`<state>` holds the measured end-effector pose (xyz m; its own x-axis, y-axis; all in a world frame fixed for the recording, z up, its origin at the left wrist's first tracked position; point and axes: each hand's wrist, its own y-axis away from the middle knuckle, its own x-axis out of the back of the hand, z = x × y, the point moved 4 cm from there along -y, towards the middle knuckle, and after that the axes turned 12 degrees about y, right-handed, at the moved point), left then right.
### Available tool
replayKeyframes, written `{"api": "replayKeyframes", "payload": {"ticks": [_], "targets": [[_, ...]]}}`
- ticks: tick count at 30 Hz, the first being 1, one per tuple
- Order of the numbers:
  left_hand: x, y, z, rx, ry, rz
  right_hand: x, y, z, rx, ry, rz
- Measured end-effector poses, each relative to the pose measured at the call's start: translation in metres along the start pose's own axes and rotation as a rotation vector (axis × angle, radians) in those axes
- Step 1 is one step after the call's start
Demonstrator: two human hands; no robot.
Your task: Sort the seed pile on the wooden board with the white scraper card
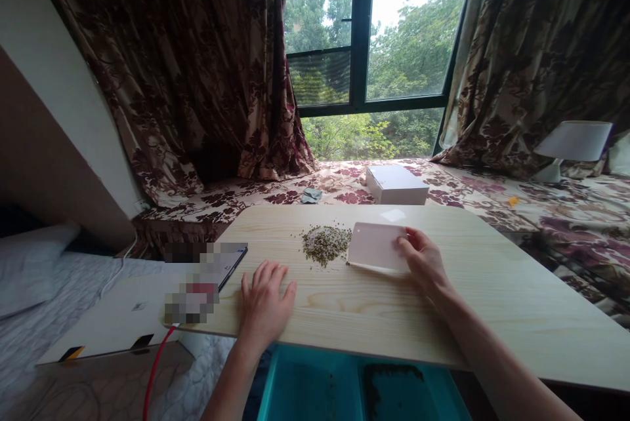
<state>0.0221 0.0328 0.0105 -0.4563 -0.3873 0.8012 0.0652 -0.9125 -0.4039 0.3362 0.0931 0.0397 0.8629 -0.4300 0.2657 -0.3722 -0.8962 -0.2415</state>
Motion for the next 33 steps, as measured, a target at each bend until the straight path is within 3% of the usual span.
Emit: {"api": "replayKeyframes", "payload": {"ticks": [19,33], "targets": [[0.0,0.0,-0.001,0.008,0.011,-0.011,-0.004,-0.003,0.004,-0.009,-0.069,-0.006],[0.001,0.001,0.001,-0.015,0.009,0.008,-0.019,-0.006,0.009,0.1,-0.084,-0.123]]}}
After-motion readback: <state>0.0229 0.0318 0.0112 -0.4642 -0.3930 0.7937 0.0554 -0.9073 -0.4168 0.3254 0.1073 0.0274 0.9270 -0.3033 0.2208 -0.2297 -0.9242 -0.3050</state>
